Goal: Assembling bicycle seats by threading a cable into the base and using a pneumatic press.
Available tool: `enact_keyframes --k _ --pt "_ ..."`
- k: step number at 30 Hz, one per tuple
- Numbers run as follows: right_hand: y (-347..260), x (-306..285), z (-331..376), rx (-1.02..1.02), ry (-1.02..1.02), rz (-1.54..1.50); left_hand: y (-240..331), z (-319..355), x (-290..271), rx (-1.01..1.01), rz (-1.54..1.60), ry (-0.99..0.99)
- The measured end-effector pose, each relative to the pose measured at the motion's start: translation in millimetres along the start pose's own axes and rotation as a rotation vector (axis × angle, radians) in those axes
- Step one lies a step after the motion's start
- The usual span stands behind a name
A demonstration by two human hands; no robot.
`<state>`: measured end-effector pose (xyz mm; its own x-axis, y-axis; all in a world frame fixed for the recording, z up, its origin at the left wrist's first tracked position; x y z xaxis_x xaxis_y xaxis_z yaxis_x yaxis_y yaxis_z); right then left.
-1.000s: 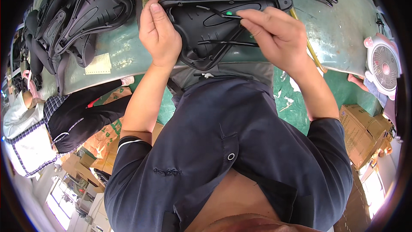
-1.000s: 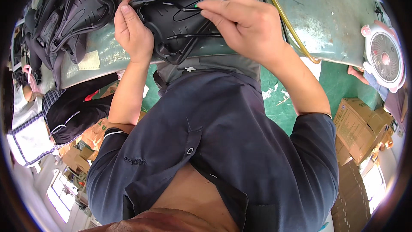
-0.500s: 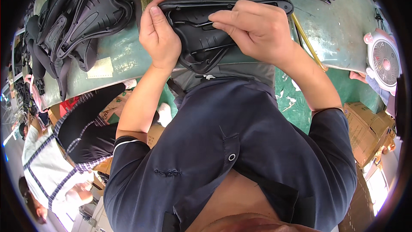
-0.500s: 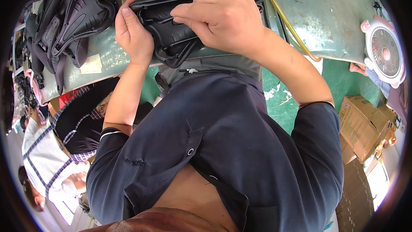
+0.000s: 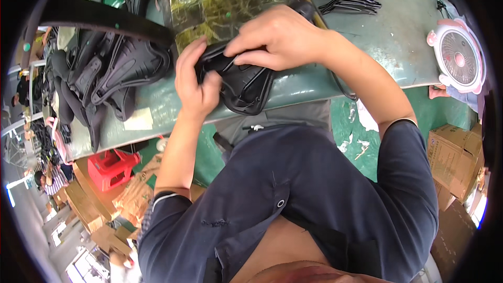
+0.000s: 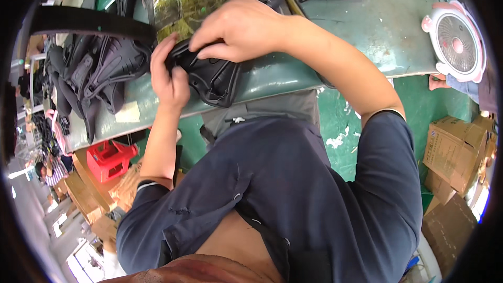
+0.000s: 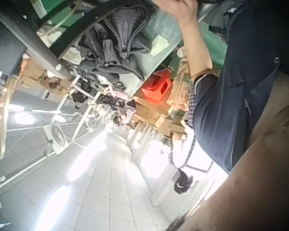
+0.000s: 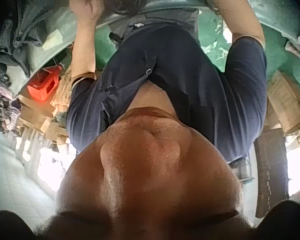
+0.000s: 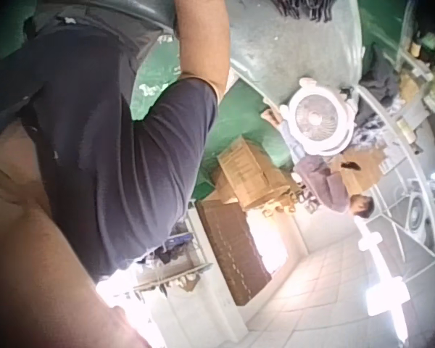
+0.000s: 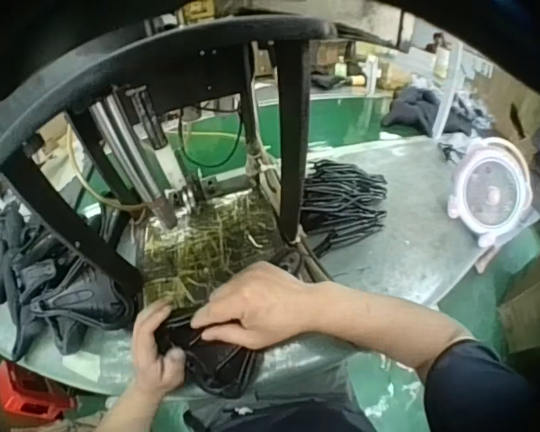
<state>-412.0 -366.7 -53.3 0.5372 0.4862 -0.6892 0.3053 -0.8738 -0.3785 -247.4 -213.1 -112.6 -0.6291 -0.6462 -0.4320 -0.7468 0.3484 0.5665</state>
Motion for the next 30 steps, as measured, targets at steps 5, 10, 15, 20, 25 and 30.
enact_keyframes --k 5,10,15,20,25,30 --pt "6.2 -19.2 -13.0 0.122 0.306 0.407 17.7 -17.3 5.5 0.089 -0.269 0.066" --pt "-26.2 34.7 31.9 0.488 0.299 0.381 40.1 -31.9 28.6 -0.194 -0.555 0.029" --pt "18.4 26.8 20.7 0.430 0.475 0.480 10.2 -56.2 43.9 -0.050 -0.557 0.009" --pt "49.5 24.3 1.6 0.476 0.424 0.494 -16.2 -83.0 47.7 -0.035 -0.584 0.049" --pt "51.0 25.0 5.6 0.357 0.550 0.497 -12.3 -74.1 47.3 -0.056 -0.518 0.084" --pt "46.8 25.1 10.0 0.376 0.514 0.551 -3.6 -71.8 39.8 -0.178 -0.307 0.234"
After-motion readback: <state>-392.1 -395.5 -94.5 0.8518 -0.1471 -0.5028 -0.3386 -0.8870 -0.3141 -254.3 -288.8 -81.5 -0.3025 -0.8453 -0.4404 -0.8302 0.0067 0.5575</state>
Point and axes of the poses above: each hand's wrist, its own z-axis away from the middle knuckle, its own x-axis out of the palm, y = z × x, the point moved 5 cm from there along -z, towards the middle knuckle, and after that the axes turned 5 degrees about -x, right-handed, at the moved point
